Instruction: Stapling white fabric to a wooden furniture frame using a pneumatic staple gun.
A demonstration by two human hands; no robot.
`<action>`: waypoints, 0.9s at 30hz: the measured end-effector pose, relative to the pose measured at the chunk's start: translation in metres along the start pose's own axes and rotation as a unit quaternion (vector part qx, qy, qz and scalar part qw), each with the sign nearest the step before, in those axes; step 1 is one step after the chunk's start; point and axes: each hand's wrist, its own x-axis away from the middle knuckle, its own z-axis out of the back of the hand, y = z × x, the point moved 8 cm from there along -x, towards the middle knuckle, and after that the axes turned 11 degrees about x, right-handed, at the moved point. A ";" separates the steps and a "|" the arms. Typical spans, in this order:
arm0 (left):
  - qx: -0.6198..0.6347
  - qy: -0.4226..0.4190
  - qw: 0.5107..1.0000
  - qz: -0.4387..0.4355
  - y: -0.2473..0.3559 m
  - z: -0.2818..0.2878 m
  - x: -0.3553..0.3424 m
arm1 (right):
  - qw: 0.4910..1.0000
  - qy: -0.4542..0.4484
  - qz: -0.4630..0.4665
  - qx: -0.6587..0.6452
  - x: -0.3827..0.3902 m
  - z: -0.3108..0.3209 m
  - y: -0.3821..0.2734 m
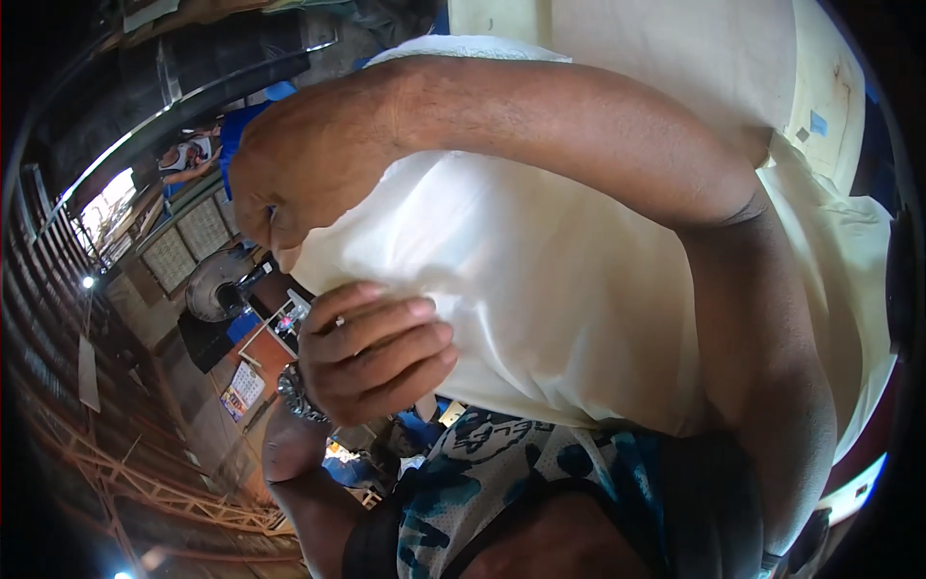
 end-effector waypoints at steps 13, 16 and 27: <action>0.171 0.125 0.976 -0.039 -0.017 0.002 -0.018 | 0.987 0.130 -0.087 -0.021 0.037 0.031 0.041; 0.089 0.129 0.984 -0.078 -0.019 -0.002 -0.029 | 0.983 0.114 -0.143 -0.022 0.043 0.035 0.051; 0.038 -0.227 0.961 -0.152 -0.016 -0.023 -0.041 | 0.973 0.119 -0.188 -0.057 0.075 0.022 0.071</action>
